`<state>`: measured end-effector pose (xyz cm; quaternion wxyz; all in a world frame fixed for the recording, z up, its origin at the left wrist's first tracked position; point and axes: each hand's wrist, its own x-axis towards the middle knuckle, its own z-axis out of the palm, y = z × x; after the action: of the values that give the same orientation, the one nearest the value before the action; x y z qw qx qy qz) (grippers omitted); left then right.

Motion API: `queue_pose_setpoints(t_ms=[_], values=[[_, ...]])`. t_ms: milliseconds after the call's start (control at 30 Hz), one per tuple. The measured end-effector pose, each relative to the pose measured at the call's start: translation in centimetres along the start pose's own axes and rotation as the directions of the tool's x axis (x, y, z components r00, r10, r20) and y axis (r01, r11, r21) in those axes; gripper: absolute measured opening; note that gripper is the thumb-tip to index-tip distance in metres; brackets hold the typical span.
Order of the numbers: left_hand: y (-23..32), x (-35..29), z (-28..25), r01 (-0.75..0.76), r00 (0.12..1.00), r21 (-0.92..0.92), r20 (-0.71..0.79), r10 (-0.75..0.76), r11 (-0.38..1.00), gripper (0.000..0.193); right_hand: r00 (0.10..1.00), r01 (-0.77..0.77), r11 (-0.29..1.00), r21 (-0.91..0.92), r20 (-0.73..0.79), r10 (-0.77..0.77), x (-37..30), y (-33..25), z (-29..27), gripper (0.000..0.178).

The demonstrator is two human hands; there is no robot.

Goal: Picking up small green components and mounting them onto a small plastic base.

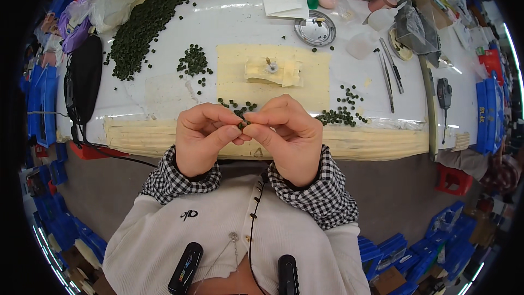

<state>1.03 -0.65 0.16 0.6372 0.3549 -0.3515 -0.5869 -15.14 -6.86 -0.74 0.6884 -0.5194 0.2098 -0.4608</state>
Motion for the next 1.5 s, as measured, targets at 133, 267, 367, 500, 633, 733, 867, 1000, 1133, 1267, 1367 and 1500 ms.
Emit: queue_pose_setpoints(t_ms=[133, 267, 367, 500, 633, 733, 867, 1000, 1133, 1267, 1367, 1500], values=[[-0.5, 0.0, 0.0, -0.042, 0.999, 0.010, -0.032, 0.043, 0.999, 0.014, 1.000, 0.004, 0.992, 0.124, -0.027, -0.001, -0.1, 0.6, 0.8, 0.020], [-0.9, 0.0, 0.1, -0.082, 0.995, -0.012, -0.052, 0.081, 0.997, 0.014, 0.999, 0.032, 0.982, 0.188, -0.031, -0.027, -0.1, 0.9, 1.0, 0.020], [-0.9, 0.0, 0.3, -0.099, 0.994, 0.013, -0.054, 0.100, 0.995, 0.014, 0.999, 0.042, 0.984, 0.176, -0.024, -0.038, -0.1, 0.9, 1.0, 0.021], [-1.1, 0.1, 0.4, -0.128, 0.986, 0.008, -0.105, 0.128, 0.992, 0.013, 0.994, 0.113, 0.994, -0.010, -0.012, -0.113, -0.4, 1.2, 1.1, 0.025], [-1.1, 0.3, 0.6, -0.111, 0.981, -0.093, -0.168, 0.095, 0.989, 0.013, 0.982, 0.188, 0.961, -0.205, 0.035, -0.185, -0.6, 1.1, 1.8, 0.030], [-1.2, 0.4, 0.6, -0.039, 0.980, -0.222, -0.200, -0.006, 0.974, 0.013, 0.966, 0.259, 0.902, -0.345, 0.118, -0.232, -0.3, 1.0, 1.7, 0.034], [-1.3, 0.4, 0.6, -0.004, 0.978, -0.315, -0.198, -0.061, 0.949, 0.012, 0.946, 0.325, 0.822, -0.468, 0.160, -0.283, -0.3, 1.2, 1.6, 0.034], [-1.5, 0.4, 0.3, -0.137, 0.975, -0.108, -0.191, 0.115, 0.985, 0.013, 0.943, 0.333, 0.837, -0.435, 0.157, -0.293, -0.1, 1.3, 1.6, 0.035], [-1.3, 0.4, -0.1, -0.234, 0.956, 0.072, -0.165, 0.243, 0.969, 0.013, 0.968, 0.251, 0.863, -0.438, 0.116, -0.222, -0.5, 0.6, 1.3, 0.034], [-1.1, 0.4, -0.4, -0.290, 0.939, 0.249, -0.114, 0.325, 0.924, 0.013, 0.973, 0.230, 0.855, -0.465, 0.120, -0.196, -0.6, 0.1, 1.3, 0.032], [-0.6, 0.4, 0.0, -0.206, 0.967, 0.097, -0.130, 0.217, 0.974, 0.012, 0.950, 0.313, 0.790, -0.527, 0.159, -0.270, -0.2, 0.0, 1.4, 0.034], [0.0, 0.4, -0.2, -0.059, 0.991, -0.033, -0.123, 0.054, 0.998, 0.012, 0.921, 0.384, 0.642, -0.664, 0.220, -0.323, 0.0, -0.2, 1.1, 0.038]])
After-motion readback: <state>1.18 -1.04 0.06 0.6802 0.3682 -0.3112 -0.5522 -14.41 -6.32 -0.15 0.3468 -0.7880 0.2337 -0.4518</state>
